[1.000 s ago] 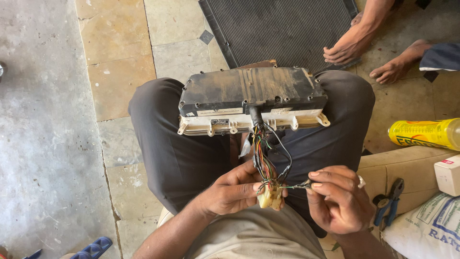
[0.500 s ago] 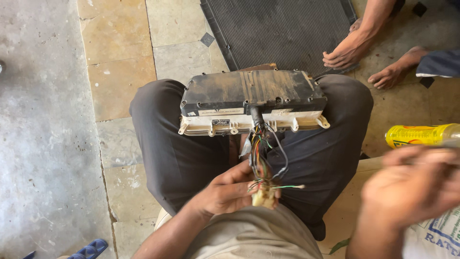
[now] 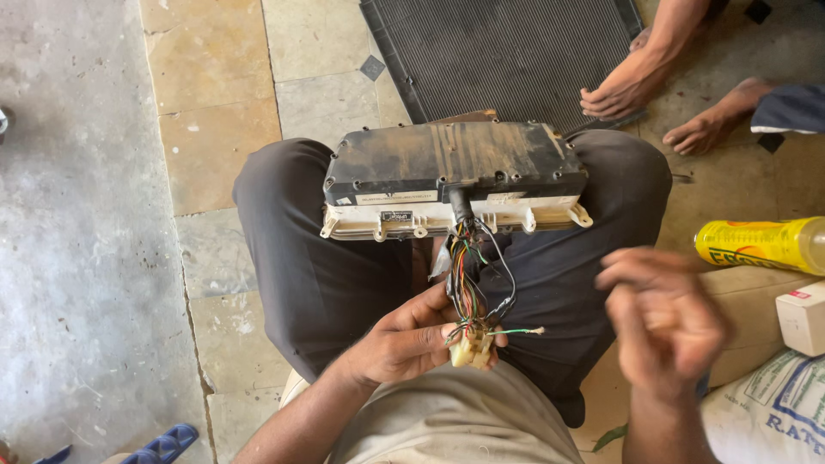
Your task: The person sits on the floor and repairs a white plastic electronic control box resting on their lap. They use wire strippers to remove insulation from several colored wires, twist the exposed strands together, and wrap the connections with black electrical tape. The person handles the wires and tools with both hands while seated.
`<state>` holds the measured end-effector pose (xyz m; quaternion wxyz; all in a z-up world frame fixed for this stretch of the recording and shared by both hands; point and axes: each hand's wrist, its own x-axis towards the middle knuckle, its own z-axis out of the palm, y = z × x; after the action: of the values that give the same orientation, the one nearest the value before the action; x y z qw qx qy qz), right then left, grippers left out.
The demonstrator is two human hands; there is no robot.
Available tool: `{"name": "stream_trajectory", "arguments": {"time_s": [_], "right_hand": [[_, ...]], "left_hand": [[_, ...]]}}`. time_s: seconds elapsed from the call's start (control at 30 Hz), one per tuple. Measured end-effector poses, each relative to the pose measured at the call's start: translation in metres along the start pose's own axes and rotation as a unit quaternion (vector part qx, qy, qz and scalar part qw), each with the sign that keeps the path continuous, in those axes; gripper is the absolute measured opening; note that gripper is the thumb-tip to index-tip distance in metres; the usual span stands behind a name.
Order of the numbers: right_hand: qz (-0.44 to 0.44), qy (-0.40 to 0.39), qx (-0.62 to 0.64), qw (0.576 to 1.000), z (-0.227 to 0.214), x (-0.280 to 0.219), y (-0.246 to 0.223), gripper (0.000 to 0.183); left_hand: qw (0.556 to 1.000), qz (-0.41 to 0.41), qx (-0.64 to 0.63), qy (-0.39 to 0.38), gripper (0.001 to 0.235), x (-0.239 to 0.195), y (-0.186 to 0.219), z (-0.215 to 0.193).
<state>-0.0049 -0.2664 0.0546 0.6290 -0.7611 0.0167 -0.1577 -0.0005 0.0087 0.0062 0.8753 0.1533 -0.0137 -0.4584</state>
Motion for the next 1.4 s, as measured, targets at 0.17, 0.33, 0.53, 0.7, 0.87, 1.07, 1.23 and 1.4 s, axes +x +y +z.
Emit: {"name": "stream_trajectory", "arguments": {"time_s": [0.17, 0.33, 0.53, 0.7, 0.87, 1.07, 1.23, 1.4], "right_hand": [[0.002, -0.21, 0.149, 0.966, 0.024, -0.014, -0.006, 0.024], [0.012, -0.198, 0.12, 0.973, 0.035, -0.01, -0.008, 0.012], [0.006, -0.164, 0.086, 0.983, 0.041, -0.008, -0.013, 0.016], [0.017, -0.182, 0.094, 0.979, 0.043, 0.0, -0.012, 0.017], [0.043, -0.188, 0.136, 0.972, 0.042, 0.0, -0.008, 0.017], [0.057, -0.189, 0.193, 0.961, 0.038, -0.001, 0.0, 0.014], [0.028, -0.21, 0.158, 0.964, 0.03, 0.002, -0.002, 0.013], [-0.008, -0.232, 0.131, 0.964, 0.024, 0.004, -0.004, 0.013]], "left_hand": [[1.0, 0.012, 0.018, 0.004, 0.06, 0.002, 0.0, 0.004], [0.999, 0.035, 0.034, -0.022, 0.052, 0.005, 0.002, 0.007], [0.997, 0.044, 0.035, -0.06, 0.05, 0.008, 0.006, 0.007], [0.996, 0.042, 0.051, -0.056, 0.053, 0.009, 0.009, 0.009], [0.995, 0.053, 0.062, -0.062, 0.052, 0.009, 0.006, 0.005], [0.994, 0.06, 0.063, -0.066, 0.048, 0.01, 0.002, 0.0], [0.994, 0.06, 0.067, -0.068, 0.046, 0.011, 0.001, -0.002], [0.992, 0.068, 0.086, -0.056, 0.046, 0.01, -0.002, -0.006]]}}
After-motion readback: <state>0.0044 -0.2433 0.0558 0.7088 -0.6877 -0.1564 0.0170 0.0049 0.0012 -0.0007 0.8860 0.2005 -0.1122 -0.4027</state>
